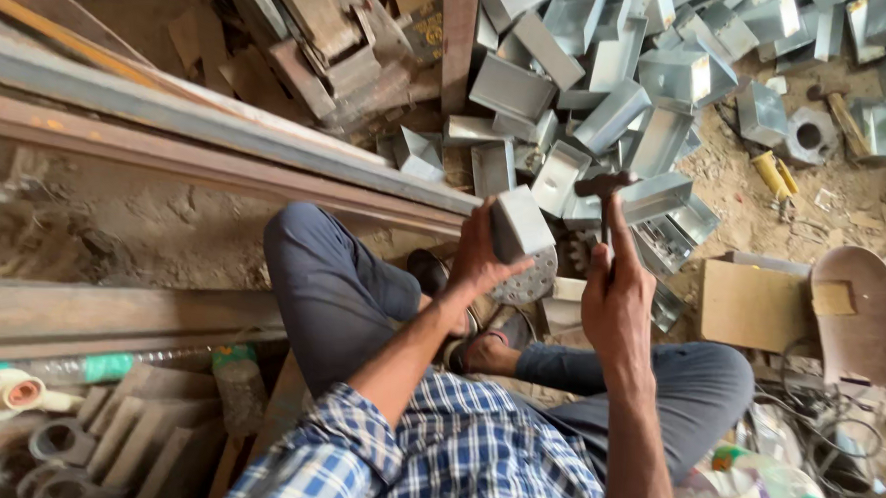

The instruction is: The person assembles small metal boxes by hand and with a hammer, bending the metal edges and securing them together while working on the floor.

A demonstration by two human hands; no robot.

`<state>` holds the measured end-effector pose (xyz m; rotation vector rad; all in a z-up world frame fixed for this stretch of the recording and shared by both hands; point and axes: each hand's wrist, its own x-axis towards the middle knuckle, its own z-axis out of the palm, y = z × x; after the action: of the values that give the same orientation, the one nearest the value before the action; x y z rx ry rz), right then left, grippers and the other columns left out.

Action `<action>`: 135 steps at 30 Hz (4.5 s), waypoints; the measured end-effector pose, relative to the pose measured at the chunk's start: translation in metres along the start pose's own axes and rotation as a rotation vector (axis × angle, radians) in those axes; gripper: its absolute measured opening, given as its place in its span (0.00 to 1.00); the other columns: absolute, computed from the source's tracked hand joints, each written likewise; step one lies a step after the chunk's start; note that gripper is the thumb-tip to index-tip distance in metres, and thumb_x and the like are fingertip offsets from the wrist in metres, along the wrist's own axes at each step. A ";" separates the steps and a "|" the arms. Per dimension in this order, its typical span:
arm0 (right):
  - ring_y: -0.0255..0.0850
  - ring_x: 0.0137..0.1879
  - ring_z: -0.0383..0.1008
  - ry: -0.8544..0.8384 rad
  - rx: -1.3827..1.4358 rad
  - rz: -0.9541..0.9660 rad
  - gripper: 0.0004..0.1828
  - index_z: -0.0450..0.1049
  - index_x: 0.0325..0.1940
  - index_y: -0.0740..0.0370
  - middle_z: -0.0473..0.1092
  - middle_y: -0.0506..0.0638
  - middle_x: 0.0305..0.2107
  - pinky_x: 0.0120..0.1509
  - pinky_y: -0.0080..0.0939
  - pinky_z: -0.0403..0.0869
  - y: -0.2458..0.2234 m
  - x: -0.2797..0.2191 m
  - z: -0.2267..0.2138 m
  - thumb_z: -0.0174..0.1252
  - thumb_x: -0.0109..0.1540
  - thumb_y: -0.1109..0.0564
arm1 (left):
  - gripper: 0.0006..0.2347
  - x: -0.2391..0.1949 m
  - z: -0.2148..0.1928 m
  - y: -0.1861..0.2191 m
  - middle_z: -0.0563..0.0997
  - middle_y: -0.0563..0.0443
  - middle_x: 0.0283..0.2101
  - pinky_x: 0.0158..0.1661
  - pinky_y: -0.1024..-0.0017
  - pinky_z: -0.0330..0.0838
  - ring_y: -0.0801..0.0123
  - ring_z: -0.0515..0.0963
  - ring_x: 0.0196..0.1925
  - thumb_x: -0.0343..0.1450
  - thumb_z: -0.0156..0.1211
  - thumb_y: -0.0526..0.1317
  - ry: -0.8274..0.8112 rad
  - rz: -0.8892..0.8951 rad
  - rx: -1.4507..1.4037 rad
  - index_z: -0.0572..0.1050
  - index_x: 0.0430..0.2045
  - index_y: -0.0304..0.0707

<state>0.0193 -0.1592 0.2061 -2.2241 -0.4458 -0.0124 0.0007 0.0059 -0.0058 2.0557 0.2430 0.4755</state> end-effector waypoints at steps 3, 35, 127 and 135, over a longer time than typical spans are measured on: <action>0.32 0.24 0.61 0.061 0.048 -0.061 0.28 0.58 0.78 0.51 0.77 0.53 0.35 0.30 0.40 0.66 -0.007 -0.015 -0.012 0.44 0.72 0.62 | 0.55 0.010 -0.011 0.002 0.68 0.31 0.61 0.62 0.50 0.67 0.40 0.70 0.63 0.50 0.86 0.49 0.016 0.075 -0.036 0.51 0.69 0.32; 0.48 0.23 0.70 -0.277 -0.156 -0.002 0.31 0.64 0.74 0.43 0.71 0.64 0.23 0.33 0.54 0.69 0.056 -0.052 0.061 0.51 0.67 0.61 | 0.40 -0.052 -0.041 -0.005 0.74 0.38 0.63 0.57 0.59 0.74 0.50 0.77 0.62 0.64 0.54 0.68 -0.284 -0.729 -0.516 0.63 0.67 0.44; 0.34 0.22 0.52 -0.075 0.057 0.266 0.32 0.59 0.77 0.47 0.56 0.50 0.15 0.27 0.39 0.59 0.082 -0.069 0.030 0.50 0.68 0.61 | 0.46 -0.053 -0.116 0.046 0.76 0.34 0.56 0.55 0.62 0.76 0.53 0.79 0.57 0.54 0.79 0.55 -0.153 -0.297 -0.249 0.64 0.63 0.28; 0.32 0.26 0.56 -0.003 0.125 0.470 0.31 0.60 0.78 0.43 0.59 0.47 0.19 0.31 0.37 0.63 0.115 -0.106 0.027 0.47 0.70 0.60 | 0.46 -0.058 -0.131 0.079 0.73 0.37 0.60 0.59 0.58 0.74 0.52 0.76 0.61 0.54 0.83 0.48 -0.026 -0.092 -0.129 0.60 0.65 0.29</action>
<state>-0.0466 -0.2382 0.0858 -2.1546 0.0807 0.2602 -0.1095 0.0475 0.1072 1.9152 0.2823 0.3974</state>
